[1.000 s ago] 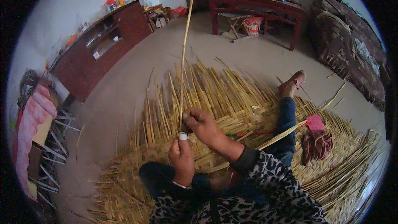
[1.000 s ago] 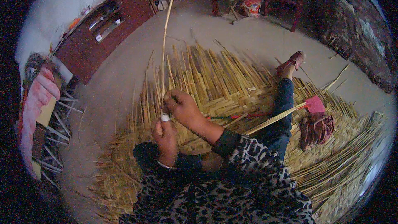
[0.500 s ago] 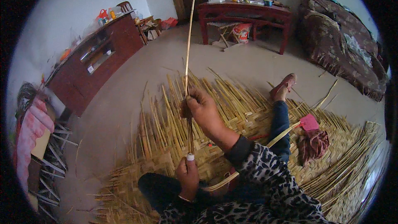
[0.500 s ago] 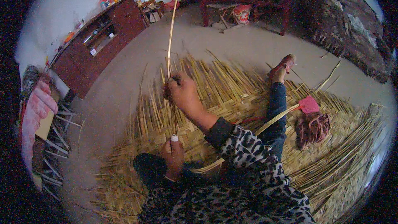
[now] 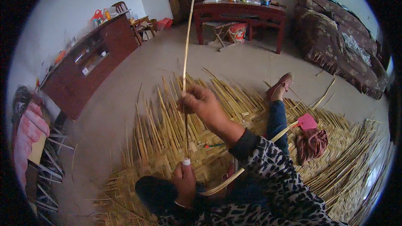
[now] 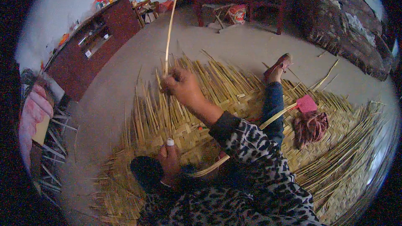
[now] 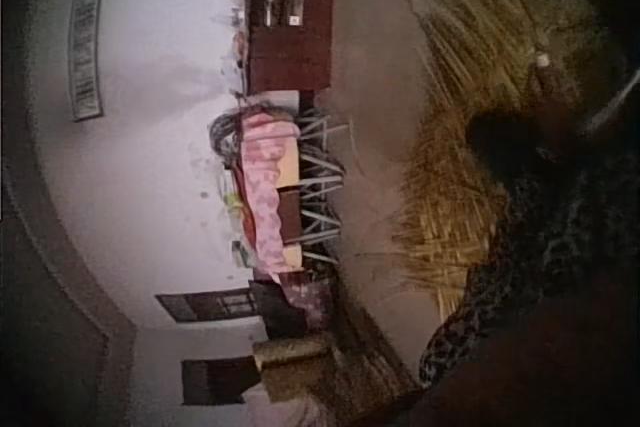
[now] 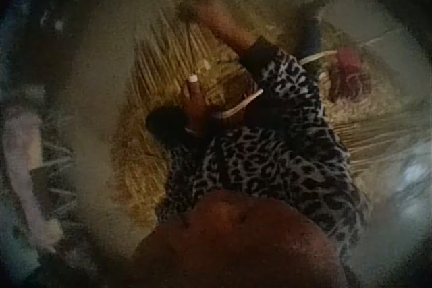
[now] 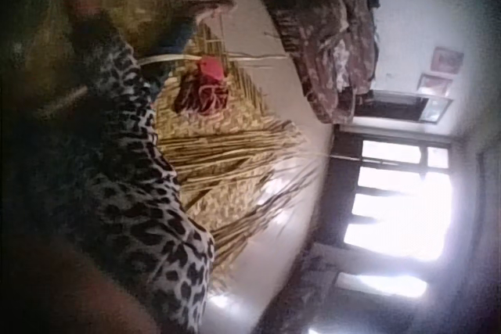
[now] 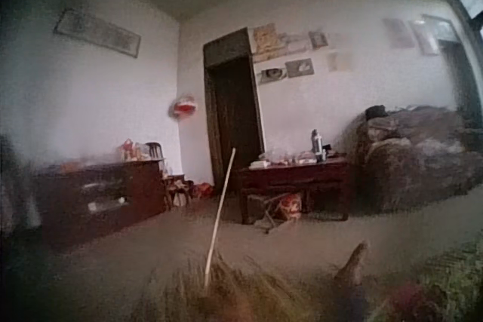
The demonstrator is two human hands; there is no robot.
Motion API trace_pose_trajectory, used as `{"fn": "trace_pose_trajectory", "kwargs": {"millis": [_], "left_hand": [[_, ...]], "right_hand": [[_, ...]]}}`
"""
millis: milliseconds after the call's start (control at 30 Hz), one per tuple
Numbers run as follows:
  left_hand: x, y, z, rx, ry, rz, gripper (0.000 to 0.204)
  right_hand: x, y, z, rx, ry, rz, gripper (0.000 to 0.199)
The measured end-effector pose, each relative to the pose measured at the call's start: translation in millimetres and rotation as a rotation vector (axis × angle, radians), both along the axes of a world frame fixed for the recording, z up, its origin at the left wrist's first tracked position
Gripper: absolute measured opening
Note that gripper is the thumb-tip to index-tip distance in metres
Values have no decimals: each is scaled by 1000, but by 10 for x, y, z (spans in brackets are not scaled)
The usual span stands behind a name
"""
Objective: The person sits on the floor and weaves a large mat using dried palm leaves. They interlace long strips by hand, periodically adjusting the weave and pulling strips tight to maintain tension.
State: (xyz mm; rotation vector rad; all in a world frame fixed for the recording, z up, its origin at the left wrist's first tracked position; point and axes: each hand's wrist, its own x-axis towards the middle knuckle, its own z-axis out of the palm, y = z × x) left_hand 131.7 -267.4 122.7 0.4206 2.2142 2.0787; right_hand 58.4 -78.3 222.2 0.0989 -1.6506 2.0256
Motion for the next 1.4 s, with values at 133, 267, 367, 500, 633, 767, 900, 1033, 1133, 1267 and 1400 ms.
{"fn": "trace_pose_trajectory", "kwargs": {"millis": [133,267,367,500,633,767,900,1033,1133,1267,1400], "left_hand": [[-102,47,79,118,-162,30,34],[-120,37,134,127,-203,66,36],[-101,24,165,136,-232,55,37],[-87,35,176,151,-260,29,38],[-58,35,115,138,-232,45,36],[-56,33,-20,140,-207,39,36],[-23,-7,-153,-192,178,47,34],[62,-17,-223,149,-139,-32,33],[87,-5,-222,117,-161,9,34],[138,-34,-185,59,-173,-40,31],[203,-83,-244,-80,-68,-15,29]], "right_hand": [[162,-281,-306,298,-100,50,19],[237,-356,-461,249,-195,187,17],[259,-369,-452,18,-209,335,15],[263,-366,-376,-61,-239,371,12],[188,-348,-264,-128,-241,378,13],[132,-337,-124,-273,-232,371,15],[59,-233,32,-326,-203,313,15],[-33,-136,109,-349,-160,284,14],[-70,-85,147,-344,-167,248,14],[-90,-28,218,-317,-163,191,15],[-108,78,300,-332,-108,83,16]]}}
